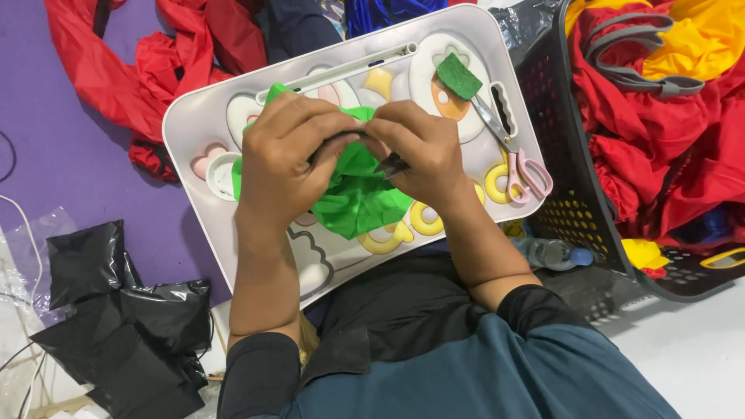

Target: Adjusting and threading a black elastic band onto the edge of a green fabric item.

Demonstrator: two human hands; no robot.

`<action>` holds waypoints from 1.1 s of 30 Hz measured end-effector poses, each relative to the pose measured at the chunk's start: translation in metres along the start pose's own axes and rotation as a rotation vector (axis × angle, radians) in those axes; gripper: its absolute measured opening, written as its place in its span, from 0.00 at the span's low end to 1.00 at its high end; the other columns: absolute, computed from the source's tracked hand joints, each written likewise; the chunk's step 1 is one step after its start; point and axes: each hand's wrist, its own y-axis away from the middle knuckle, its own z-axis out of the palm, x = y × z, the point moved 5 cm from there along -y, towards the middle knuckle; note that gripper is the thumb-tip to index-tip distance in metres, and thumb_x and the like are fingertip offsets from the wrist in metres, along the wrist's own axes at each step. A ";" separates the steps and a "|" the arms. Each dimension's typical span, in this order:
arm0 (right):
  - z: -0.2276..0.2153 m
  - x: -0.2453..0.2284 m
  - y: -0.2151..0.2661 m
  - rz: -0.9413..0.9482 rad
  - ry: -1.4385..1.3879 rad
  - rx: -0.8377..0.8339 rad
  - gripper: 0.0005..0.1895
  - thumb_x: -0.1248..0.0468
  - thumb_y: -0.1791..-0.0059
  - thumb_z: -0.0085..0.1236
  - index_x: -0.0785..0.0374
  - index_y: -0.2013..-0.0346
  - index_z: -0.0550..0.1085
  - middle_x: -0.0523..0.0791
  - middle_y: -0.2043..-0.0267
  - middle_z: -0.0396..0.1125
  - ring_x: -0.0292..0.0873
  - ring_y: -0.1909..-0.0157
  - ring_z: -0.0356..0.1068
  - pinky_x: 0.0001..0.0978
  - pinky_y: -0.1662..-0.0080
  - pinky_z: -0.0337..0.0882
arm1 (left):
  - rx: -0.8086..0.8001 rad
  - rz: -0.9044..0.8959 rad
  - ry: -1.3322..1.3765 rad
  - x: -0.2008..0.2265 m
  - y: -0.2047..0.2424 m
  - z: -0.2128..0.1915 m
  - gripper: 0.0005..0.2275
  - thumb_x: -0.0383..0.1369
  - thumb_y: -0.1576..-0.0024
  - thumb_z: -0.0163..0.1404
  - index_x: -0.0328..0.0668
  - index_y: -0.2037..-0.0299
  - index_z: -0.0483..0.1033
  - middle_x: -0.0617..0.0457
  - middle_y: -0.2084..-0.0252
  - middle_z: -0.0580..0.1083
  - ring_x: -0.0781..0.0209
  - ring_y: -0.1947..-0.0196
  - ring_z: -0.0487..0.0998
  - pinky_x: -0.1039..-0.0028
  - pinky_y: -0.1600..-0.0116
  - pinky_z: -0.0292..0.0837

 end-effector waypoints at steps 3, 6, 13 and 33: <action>-0.003 0.008 0.004 0.005 0.051 0.067 0.13 0.79 0.58 0.69 0.72 0.61 0.76 0.51 0.60 0.70 0.48 0.67 0.71 0.38 0.64 0.71 | 0.034 -0.007 -0.008 -0.003 0.001 -0.002 0.10 0.15 0.51 0.61 0.30 0.62 0.77 0.47 0.58 0.77 0.51 0.61 0.74 0.65 0.51 0.70; -0.010 0.012 0.011 -0.026 0.143 0.178 0.16 0.79 0.59 0.71 0.69 0.61 0.75 0.51 0.61 0.71 0.47 0.69 0.70 0.37 0.67 0.69 | 0.067 -0.020 -0.014 -0.006 0.000 -0.001 0.10 0.14 0.52 0.59 0.30 0.65 0.71 0.45 0.52 0.74 0.46 0.52 0.75 0.60 0.44 0.70; -0.020 0.028 0.020 -0.013 0.326 0.376 0.17 0.80 0.61 0.67 0.63 0.65 0.71 0.47 0.61 0.68 0.44 0.67 0.65 0.38 0.64 0.68 | 0.233 -0.018 -0.171 -0.012 0.009 -0.015 0.11 0.14 0.56 0.60 0.31 0.68 0.72 0.46 0.57 0.69 0.46 0.55 0.69 0.58 0.47 0.66; -0.043 0.031 0.019 0.077 0.411 0.592 0.16 0.83 0.60 0.59 0.65 0.66 0.67 0.48 0.63 0.64 0.45 0.68 0.58 0.36 0.66 0.61 | 0.493 0.131 -0.395 -0.009 0.020 -0.033 0.18 0.11 0.55 0.65 0.35 0.70 0.66 0.50 0.72 0.71 0.50 0.70 0.70 0.62 0.60 0.69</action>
